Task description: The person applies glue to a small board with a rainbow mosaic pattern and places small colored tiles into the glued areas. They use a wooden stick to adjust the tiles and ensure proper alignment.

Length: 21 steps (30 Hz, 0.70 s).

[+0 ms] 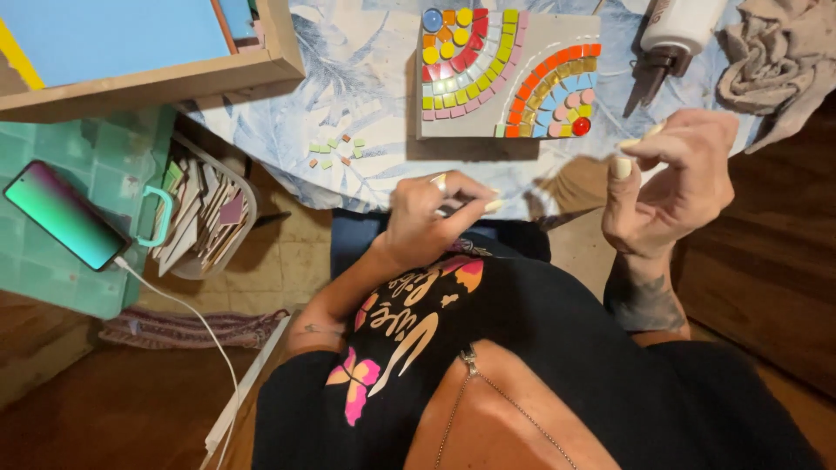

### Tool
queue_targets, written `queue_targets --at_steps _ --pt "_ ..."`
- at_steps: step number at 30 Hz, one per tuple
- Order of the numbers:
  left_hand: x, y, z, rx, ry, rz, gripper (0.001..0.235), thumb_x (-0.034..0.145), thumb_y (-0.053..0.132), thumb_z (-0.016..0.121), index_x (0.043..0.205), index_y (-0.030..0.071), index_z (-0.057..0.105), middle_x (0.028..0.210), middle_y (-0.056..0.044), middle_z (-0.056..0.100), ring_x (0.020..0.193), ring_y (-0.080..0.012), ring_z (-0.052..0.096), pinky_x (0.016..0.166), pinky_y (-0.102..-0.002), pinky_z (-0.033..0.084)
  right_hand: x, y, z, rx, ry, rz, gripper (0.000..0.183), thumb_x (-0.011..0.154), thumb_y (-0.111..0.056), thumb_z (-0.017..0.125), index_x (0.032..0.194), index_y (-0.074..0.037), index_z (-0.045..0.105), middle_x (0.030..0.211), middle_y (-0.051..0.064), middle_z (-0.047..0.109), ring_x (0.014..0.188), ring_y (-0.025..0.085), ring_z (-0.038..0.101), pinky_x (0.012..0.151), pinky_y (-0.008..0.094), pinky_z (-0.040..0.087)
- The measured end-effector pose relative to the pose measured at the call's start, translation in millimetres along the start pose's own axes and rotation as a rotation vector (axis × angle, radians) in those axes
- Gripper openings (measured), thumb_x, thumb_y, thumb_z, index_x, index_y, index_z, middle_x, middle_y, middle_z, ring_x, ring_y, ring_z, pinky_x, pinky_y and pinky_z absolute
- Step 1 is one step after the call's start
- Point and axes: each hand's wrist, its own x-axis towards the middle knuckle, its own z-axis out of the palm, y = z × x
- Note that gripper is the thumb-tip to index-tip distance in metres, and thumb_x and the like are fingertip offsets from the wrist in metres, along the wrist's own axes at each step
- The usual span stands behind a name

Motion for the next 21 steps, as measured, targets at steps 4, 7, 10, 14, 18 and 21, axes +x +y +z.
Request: queue_targets --at_steps 4,7,10,14,18,21 --pt "-5.8 9.9 -32.1 0.105 0.091 0.297 0.009 0.08 0.001 0.055 0.072 -0.002 0.06 0.066 -0.009 0.062 0.056 -0.0179 0.06 0.049 -0.025 0.048 -8.1 -13.5 1.9 0.011 -0.02 -0.013 0.026 0.088 -0.011 0.049 0.066 0.004 0.047 0.06 0.012 0.04 0.059 0.027 0.038 0.061 0.035 0.031" --pt "-10.2 15.3 -64.6 0.204 0.252 0.278 0.023 0.085 0.007 0.045 0.069 -0.002 0.058 0.065 -0.011 0.06 0.06 -0.0239 0.062 0.055 -0.032 0.05 -14.4 -21.9 13.4 0.136 -0.102 -0.073 0.024 0.086 -0.006 0.046 0.065 0.006 0.05 0.056 0.014 0.042 0.05 0.026 0.04 0.054 0.036 0.033" --pt "-18.6 19.0 -90.9 0.334 0.46 0.058 0.029 0.091 0.016 0.036 0.077 0.0 0.056 0.069 -0.01 0.06 0.06 -0.022 0.062 0.054 -0.029 0.046 -14.4 -35.9 35.2 0.298 -0.29 -0.107 0.019 0.084 -0.003 0.048 0.071 0.007 0.056 0.059 0.016 0.049 0.051 0.025 0.046 0.051 0.034 0.037" --pt "-26.2 12.8 -105.0 0.387 0.564 -0.111 0.018 0.091 0.016 0.038 0.095 0.004 0.05 0.087 -0.01 0.059 0.081 -0.0187 0.058 0.068 -0.027 0.05 -24.7 -38.7 69.0 0.371 -0.631 -0.15 0.018 0.085 0.0 0.051 0.101 0.007 0.052 0.081 0.02 0.054 0.067 0.025 0.052 0.058 0.03 0.047" --pt "-32.5 4.5 -105.0 0.394 0.539 -0.112 0.016 0.091 0.016 0.042 0.097 0.003 0.048 0.087 -0.011 0.06 0.081 -0.0195 0.059 0.069 -0.028 0.047 -30.2 -46.9 107.3 0.344 -0.647 -0.127 0.027 0.084 0.004 0.051 0.11 0.007 0.046 0.09 0.022 0.052 0.074 0.027 0.053 0.064 0.031 0.05" --pt "-33.2 4.4 -103.5 0.391 0.527 -0.097 0.014 0.09 0.012 0.043 0.098 0.003 0.05 0.088 -0.011 0.056 0.081 -0.0201 0.059 0.071 -0.029 0.048 -28.0 -58.1 125.6 0.198 -0.708 -0.075 0.031 0.085 -0.002 0.055 0.113 0.001 0.041 0.092 0.016 0.043 0.061 0.026 0.049 0.047 0.037 0.052"
